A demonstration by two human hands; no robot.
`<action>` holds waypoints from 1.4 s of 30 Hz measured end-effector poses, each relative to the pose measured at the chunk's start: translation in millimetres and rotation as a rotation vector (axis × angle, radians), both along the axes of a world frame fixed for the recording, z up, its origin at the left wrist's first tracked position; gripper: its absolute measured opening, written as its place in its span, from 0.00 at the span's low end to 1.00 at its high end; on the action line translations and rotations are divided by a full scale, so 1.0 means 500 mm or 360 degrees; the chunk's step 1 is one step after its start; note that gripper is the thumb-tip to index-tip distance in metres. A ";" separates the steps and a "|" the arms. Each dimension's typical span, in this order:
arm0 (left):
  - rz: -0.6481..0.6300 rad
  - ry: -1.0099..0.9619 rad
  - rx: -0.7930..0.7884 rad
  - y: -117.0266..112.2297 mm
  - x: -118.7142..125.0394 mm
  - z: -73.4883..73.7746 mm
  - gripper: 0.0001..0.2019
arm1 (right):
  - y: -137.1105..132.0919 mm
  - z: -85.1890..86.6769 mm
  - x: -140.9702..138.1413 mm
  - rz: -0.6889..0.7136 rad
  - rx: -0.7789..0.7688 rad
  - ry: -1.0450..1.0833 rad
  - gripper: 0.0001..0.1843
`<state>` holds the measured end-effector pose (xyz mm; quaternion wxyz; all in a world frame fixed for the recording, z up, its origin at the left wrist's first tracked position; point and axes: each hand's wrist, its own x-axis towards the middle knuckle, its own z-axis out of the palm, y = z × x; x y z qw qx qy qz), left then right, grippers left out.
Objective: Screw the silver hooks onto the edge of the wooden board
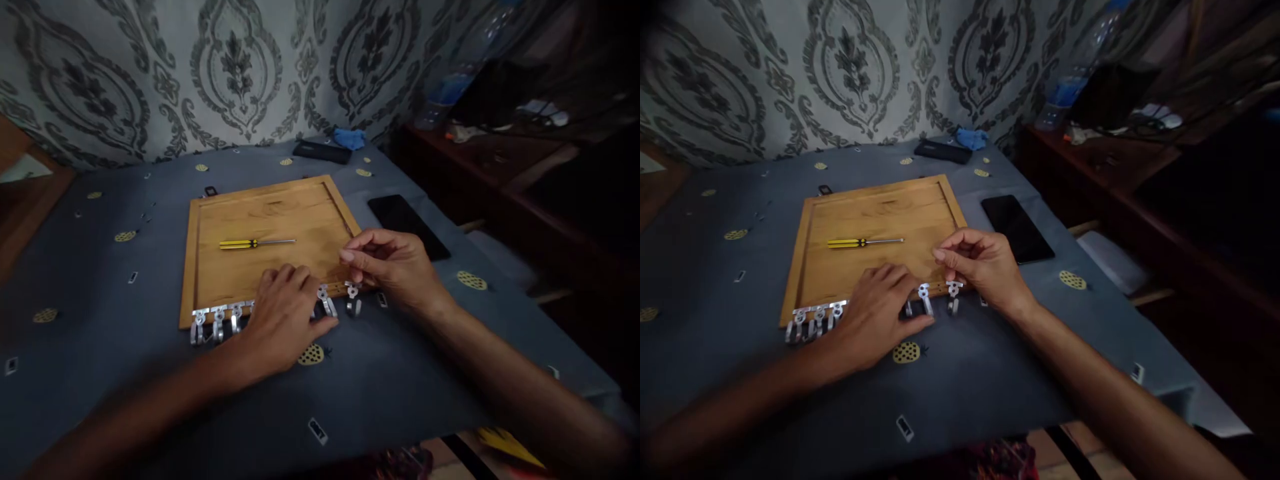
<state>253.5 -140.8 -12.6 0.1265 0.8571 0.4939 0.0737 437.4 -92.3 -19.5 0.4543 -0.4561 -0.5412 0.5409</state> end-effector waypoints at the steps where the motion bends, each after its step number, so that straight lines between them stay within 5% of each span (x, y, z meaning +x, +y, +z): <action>1: 0.0011 0.0000 -0.0005 0.000 0.001 0.000 0.17 | -0.003 -0.002 0.004 0.0024 -0.0020 -0.0009 0.19; 15: -0.0001 -0.0072 0.0062 0.000 0.001 -0.011 0.16 | -0.028 0.001 0.025 0.0304 0.0035 -0.0253 0.06; 31: -0.0020 -0.0121 0.0129 -0.001 0.001 -0.021 0.17 | -0.032 -0.014 0.024 0.0436 0.0303 -0.0373 0.05; 38: -0.0008 -0.0130 0.0165 -0.001 0.002 -0.023 0.18 | -0.031 -0.026 0.029 0.0560 0.0820 -0.0791 0.06; 42: -0.0022 -0.0127 0.0162 -0.002 0.001 -0.020 0.18 | -0.029 -0.029 0.028 0.0609 0.0860 -0.0903 0.06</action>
